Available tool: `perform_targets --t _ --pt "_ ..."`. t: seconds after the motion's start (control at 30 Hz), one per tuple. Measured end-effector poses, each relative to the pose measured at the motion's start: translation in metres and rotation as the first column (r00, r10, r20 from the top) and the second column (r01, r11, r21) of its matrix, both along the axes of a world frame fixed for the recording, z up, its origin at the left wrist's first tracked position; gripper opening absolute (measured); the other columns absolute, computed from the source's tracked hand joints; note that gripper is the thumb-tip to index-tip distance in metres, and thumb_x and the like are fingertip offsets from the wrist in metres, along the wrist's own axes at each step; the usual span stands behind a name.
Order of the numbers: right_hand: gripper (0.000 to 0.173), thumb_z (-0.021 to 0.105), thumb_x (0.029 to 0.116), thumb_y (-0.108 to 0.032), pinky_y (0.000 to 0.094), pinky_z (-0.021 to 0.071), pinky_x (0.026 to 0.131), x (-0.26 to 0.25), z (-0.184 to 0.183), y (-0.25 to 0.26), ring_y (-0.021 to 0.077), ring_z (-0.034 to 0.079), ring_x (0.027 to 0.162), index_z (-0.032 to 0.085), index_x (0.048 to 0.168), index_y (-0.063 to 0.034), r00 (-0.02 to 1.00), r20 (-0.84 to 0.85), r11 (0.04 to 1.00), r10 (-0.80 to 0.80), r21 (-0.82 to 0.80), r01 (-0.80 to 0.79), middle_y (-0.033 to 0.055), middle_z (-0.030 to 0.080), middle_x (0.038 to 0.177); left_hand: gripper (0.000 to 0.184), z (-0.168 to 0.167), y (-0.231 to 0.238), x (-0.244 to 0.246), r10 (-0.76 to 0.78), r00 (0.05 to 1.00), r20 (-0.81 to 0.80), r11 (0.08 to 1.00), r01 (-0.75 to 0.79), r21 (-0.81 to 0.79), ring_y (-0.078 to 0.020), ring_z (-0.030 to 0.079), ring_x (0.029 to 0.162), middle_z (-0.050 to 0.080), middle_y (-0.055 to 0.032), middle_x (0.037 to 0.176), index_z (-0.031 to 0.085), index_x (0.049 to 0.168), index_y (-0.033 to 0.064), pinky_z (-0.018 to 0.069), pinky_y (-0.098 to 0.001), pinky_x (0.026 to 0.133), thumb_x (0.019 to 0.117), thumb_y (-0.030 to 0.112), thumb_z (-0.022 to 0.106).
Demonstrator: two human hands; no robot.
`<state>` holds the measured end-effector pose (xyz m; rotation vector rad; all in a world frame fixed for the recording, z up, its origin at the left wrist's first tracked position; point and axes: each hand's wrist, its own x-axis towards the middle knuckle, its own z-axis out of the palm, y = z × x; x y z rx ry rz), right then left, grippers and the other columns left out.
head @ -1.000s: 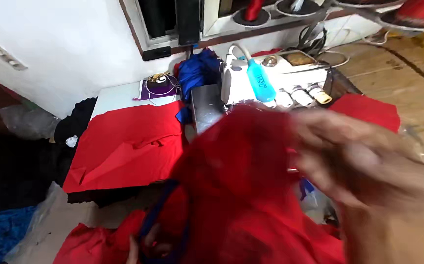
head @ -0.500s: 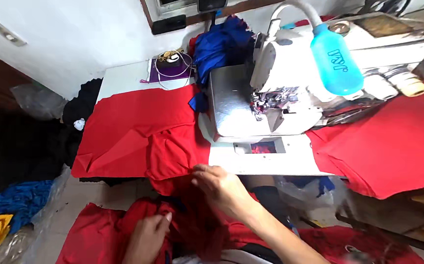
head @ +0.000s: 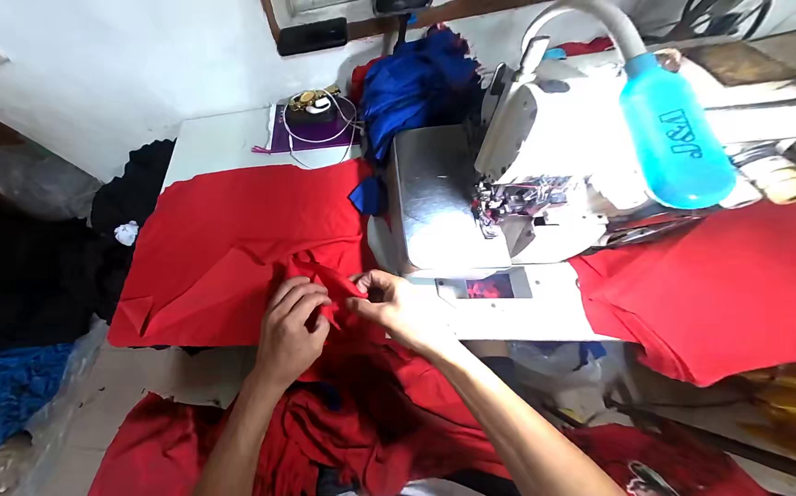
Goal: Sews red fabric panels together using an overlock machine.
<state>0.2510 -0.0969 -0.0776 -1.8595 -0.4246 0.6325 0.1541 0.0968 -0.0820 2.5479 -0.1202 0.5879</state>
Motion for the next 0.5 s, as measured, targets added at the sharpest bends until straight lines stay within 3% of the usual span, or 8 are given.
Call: perform_targets --t 0.1,0.17,0.2,0.27,0.3,0.4,0.43,0.5 --pt "0.017 0.079 0.0894 -0.017 0.0276 0.0540 0.066 -0.008 0.014 -0.014 0.0108 0.063 0.071 0.067 0.100 -0.0105 0.978 -0.211 0.967 0.000 0.249 0.054 0.0021 0.067 0.081 0.016 0.046 -0.008 -0.013 -0.208 0.976 -0.059 0.963 0.194 -0.188 -0.0106 0.067 0.115 0.076 0.0035 0.104 0.075 0.096 0.0124 0.0478 -0.0389 0.114 0.0960 0.022 0.063" --pt "0.015 0.078 0.0914 -0.017 0.0274 0.0573 0.070 -0.014 0.024 -0.022 0.0108 0.067 0.076 0.074 0.105 -0.0111 0.978 -0.207 0.945 0.013 0.321 0.055 0.0022 0.072 0.087 0.022 0.068 -0.021 -0.016 -0.332 0.941 -0.062 0.921 0.309 -0.239 -0.0053 0.070 0.100 0.075 0.0033 0.096 0.075 0.099 0.0123 0.0580 -0.0269 0.095 0.1031 0.028 0.061" --pt "0.014 0.077 0.0924 -0.018 0.0267 0.0575 0.070 -0.017 0.028 -0.026 0.0097 0.068 0.075 0.076 0.105 -0.0123 0.984 -0.180 0.942 -0.005 0.329 0.065 0.0011 0.074 0.087 0.023 0.073 -0.029 -0.016 -0.351 0.935 -0.054 0.910 0.327 -0.254 -0.0026 0.068 0.090 0.073 0.0025 0.091 0.075 0.099 0.0110 0.0576 -0.0205 0.084 0.1038 0.028 0.060" --pt "0.011 0.077 0.0922 -0.019 0.0249 0.0565 0.067 -0.023 0.034 -0.037 0.0081 0.067 0.073 0.078 0.101 -0.0132 0.989 -0.137 0.930 -0.056 0.354 0.102 -0.0002 0.074 0.085 0.022 0.078 -0.046 -0.017 -0.318 0.948 -0.017 0.916 0.302 -0.265 0.0005 0.065 0.083 0.071 0.0026 0.088 0.076 0.098 0.0106 0.0556 -0.0152 0.075 0.1027 0.026 0.062" --pt "0.011 0.077 0.0917 -0.019 0.0240 0.0561 0.066 -0.026 0.039 -0.043 0.0077 0.066 0.071 0.078 0.100 -0.0130 0.989 -0.126 0.919 -0.072 0.378 0.115 0.0000 0.073 0.083 0.020 0.082 -0.053 -0.018 -0.294 0.956 0.004 0.923 0.284 -0.260 0.0006 0.066 0.087 0.070 0.0029 0.095 0.076 0.096 0.0118 0.0561 -0.0154 0.077 0.1020 0.026 0.063" --pt "0.009 0.078 0.0892 -0.017 0.0215 0.0562 0.063 -0.040 0.054 -0.061 0.0061 0.067 0.069 0.076 0.097 -0.0138 0.992 -0.074 0.893 -0.105 0.432 0.127 -0.0010 0.073 0.081 0.020 0.096 -0.071 -0.018 -0.252 0.968 -0.007 0.948 0.245 -0.205 -0.0009 0.064 0.106 0.061 -0.0009 0.136 0.070 0.094 0.0127 0.0570 -0.0192 0.087 0.1036 0.027 0.060" --pt "0.009 0.078 0.0896 -0.016 0.0215 0.0572 0.064 -0.044 0.056 -0.066 0.0060 0.068 0.070 0.075 0.098 -0.0137 0.992 -0.037 0.886 -0.119 0.448 0.123 -0.0013 0.073 0.082 0.021 0.096 -0.073 -0.016 -0.253 0.967 -0.032 0.950 0.242 -0.198 -0.0023 0.065 0.110 0.060 -0.0018 0.139 0.069 0.094 0.0109 0.0570 -0.0211 0.089 0.1043 0.026 0.058" --pt "0.010 0.078 0.0906 -0.017 0.0236 0.0592 0.067 -0.048 0.051 -0.075 0.0075 0.069 0.073 0.075 0.100 -0.0139 0.990 0.018 0.887 -0.141 0.445 0.118 -0.0013 0.074 0.085 0.017 0.082 -0.074 -0.014 -0.230 0.967 -0.111 0.949 0.198 -0.245 -0.0019 0.068 0.097 0.072 0.0030 0.112 0.070 0.096 0.0100 0.0588 -0.0220 0.082 0.1023 0.023 0.060"
